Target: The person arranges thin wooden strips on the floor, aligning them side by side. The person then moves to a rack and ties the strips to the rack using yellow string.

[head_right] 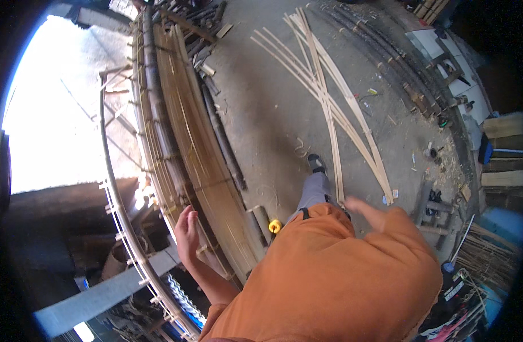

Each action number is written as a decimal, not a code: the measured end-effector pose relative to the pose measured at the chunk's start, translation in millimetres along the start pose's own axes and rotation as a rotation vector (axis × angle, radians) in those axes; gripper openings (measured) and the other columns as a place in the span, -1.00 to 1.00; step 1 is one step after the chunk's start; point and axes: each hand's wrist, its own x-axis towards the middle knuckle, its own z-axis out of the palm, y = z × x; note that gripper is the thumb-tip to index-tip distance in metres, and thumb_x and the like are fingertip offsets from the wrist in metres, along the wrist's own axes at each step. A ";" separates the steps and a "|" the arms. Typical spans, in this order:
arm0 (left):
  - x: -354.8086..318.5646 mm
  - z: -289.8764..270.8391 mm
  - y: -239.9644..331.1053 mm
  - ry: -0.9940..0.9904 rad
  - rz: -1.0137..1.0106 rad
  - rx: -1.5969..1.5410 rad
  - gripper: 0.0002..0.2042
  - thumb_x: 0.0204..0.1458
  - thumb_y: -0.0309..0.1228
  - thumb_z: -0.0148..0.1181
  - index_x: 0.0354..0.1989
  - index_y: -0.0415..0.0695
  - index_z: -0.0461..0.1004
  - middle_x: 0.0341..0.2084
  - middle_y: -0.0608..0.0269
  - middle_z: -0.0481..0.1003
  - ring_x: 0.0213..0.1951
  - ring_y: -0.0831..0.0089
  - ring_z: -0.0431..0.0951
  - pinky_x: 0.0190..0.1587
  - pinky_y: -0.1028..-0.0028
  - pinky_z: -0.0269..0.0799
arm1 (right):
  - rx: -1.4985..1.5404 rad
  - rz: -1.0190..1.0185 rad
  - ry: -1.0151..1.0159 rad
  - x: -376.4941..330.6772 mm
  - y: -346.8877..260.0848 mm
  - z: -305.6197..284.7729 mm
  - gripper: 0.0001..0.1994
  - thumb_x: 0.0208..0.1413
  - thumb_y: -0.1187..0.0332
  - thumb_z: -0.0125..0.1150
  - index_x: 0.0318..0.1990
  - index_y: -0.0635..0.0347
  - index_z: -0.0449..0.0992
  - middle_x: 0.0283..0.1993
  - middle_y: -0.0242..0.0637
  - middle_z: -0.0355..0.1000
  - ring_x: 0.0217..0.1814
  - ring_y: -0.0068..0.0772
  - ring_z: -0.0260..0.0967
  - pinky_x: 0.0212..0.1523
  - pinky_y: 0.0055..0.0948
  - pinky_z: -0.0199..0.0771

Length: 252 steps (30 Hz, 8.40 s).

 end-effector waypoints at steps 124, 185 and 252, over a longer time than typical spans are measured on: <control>263.5 -37.0 20.3 0.804 -1.123 0.515 -0.62 0.24 -0.10 -0.03 -0.21 -0.17 0.58 -0.23 -0.15 0.53 -0.10 -0.13 0.48 -0.07 -0.10 0.30 | 0.092 -0.847 -0.540 14.1 -851.0 -316.5 -0.79 0.36 0.27 0.03 -0.02 0.17 0.48 -0.24 -0.40 0.46 -0.30 -0.63 0.42 -0.26 -0.53 0.52; 1330.3 -19.3 270.8 0.822 -0.295 0.402 -0.83 0.15 -0.26 0.14 -0.31 -0.09 0.42 -0.49 0.13 0.57 -0.41 0.06 0.54 -0.18 0.17 0.24 | 0.339 -1.543 -0.390 136.8 -1531.3 -699.5 -0.75 0.25 0.14 0.01 -0.35 0.09 0.43 -0.40 -0.22 0.40 -0.35 -0.25 0.30 -0.04 -0.25 0.38; 1503.0 -38.8 330.9 0.720 -0.485 0.015 -0.77 0.25 -0.35 -0.01 -0.07 -0.09 0.56 -0.16 0.06 0.57 -0.09 0.13 0.49 -0.04 0.15 0.13 | -1.546 -1.898 0.280 229.3 -1796.6 -747.9 -0.43 0.14 -0.27 0.06 -0.23 0.08 0.69 -0.23 -0.18 0.59 -0.14 -0.28 0.51 -0.12 -0.30 0.42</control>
